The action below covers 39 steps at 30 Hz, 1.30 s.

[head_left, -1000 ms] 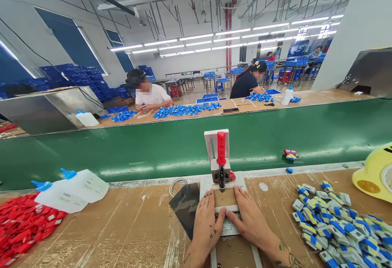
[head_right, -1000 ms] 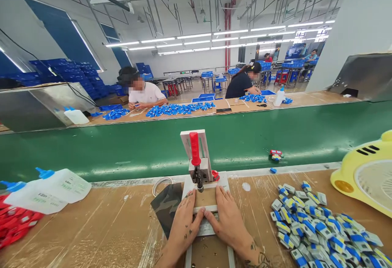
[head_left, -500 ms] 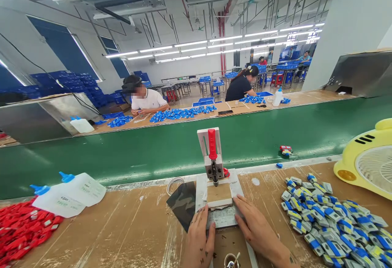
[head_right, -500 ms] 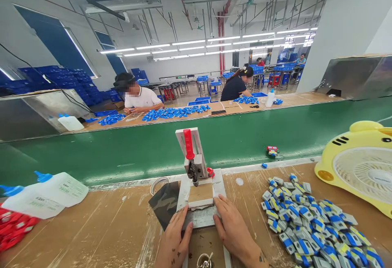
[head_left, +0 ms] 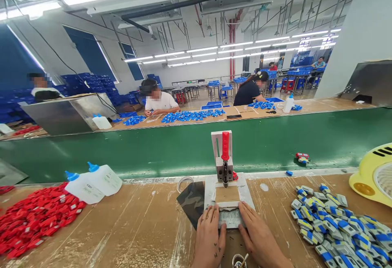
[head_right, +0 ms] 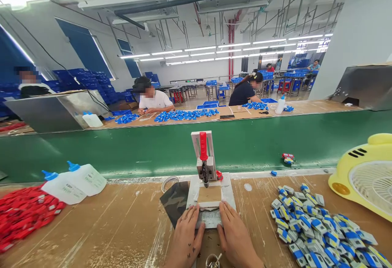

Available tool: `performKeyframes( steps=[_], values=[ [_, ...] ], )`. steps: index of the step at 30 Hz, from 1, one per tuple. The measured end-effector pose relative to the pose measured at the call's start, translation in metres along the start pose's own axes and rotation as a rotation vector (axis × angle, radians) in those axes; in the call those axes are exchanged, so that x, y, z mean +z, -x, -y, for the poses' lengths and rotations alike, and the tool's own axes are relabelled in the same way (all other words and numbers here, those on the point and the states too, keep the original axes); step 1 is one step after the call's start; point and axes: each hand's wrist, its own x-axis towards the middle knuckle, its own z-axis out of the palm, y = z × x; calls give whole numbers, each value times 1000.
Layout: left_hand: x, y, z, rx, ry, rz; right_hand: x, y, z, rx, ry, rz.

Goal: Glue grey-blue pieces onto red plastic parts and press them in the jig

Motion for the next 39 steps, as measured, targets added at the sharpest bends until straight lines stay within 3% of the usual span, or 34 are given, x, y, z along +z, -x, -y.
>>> performKeyframes(
  steps=[3, 7, 10, 14, 22, 27, 32, 39],
  values=[
    [7, 1, 5, 3, -7, -35, -6, -2, -5, 9, -17, 2],
    [0, -13, 4, 99, -53, -109, -23, -18, -8, -11, 8, -63],
    [-7, -29, -3, 240, -102, -43, -36, -33, -2, -118, 45, 23],
    [-4, -36, -7, 291, -114, -7, -42, -40, 7, -149, 66, 115],
    [-2, -32, -7, 261, -125, 22, -32, -35, 4, -126, 36, 105],
    [-8, -30, -13, 220, -110, 79, -33, -35, 4, -115, 85, 181],
    [-11, -26, -21, 150, -56, 102, -21, -31, -4, -126, 72, 118],
    [-9, -24, -27, 130, -39, 84, -17, -28, -15, -179, 107, 139]
  ],
)
